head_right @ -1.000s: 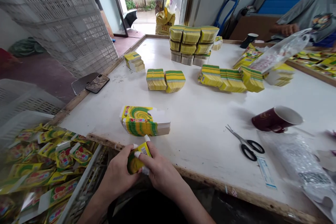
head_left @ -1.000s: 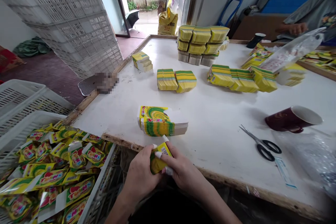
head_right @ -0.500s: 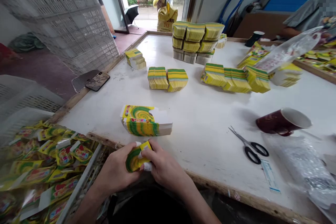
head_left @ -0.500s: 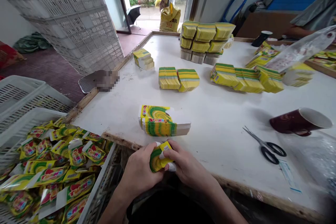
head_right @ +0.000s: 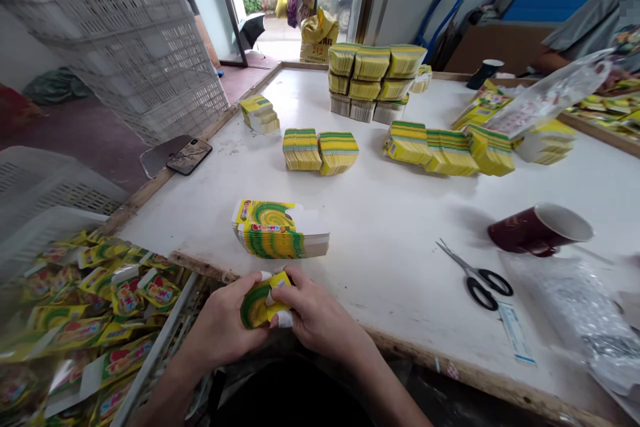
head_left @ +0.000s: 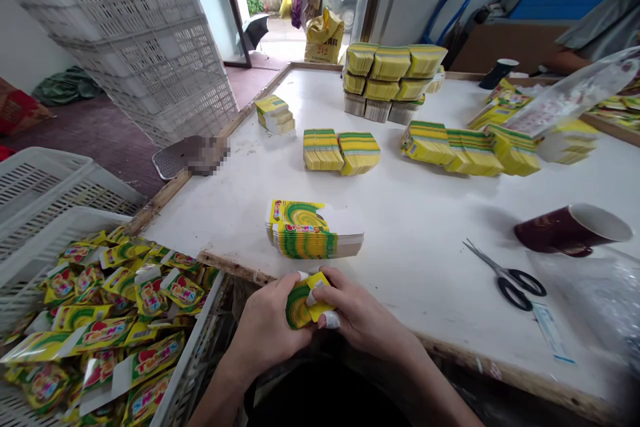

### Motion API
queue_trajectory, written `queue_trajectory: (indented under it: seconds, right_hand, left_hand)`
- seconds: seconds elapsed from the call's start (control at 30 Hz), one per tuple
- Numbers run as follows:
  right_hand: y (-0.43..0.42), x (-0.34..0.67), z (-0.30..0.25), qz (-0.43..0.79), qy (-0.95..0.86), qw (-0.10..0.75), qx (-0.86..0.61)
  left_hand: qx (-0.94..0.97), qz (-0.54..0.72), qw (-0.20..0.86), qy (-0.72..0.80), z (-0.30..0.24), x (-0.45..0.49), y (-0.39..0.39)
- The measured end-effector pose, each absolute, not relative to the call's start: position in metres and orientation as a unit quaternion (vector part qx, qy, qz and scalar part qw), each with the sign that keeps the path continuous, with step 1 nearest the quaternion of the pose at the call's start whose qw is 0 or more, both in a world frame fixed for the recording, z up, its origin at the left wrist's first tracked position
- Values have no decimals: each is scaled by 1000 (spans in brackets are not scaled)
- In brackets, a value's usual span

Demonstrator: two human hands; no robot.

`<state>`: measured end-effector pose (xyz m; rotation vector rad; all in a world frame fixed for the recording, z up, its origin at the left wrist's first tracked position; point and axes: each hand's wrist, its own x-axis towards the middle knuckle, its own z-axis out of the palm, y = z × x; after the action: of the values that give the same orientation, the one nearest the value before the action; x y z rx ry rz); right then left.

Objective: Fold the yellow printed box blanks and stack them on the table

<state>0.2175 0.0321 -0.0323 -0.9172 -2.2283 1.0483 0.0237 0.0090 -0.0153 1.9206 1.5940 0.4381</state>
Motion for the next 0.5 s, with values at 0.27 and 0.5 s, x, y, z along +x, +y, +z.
queue_trajectory:
  seconds: [0.27,0.5]
  right_hand:
    - [23,210,-42,406,-770,298,-391]
    - [29,201,-29,358,-759,373,-395]
  left_hand:
    - [742,193,249,591,-18,28,11]
    - [541,524,361,550,-22,7,5]
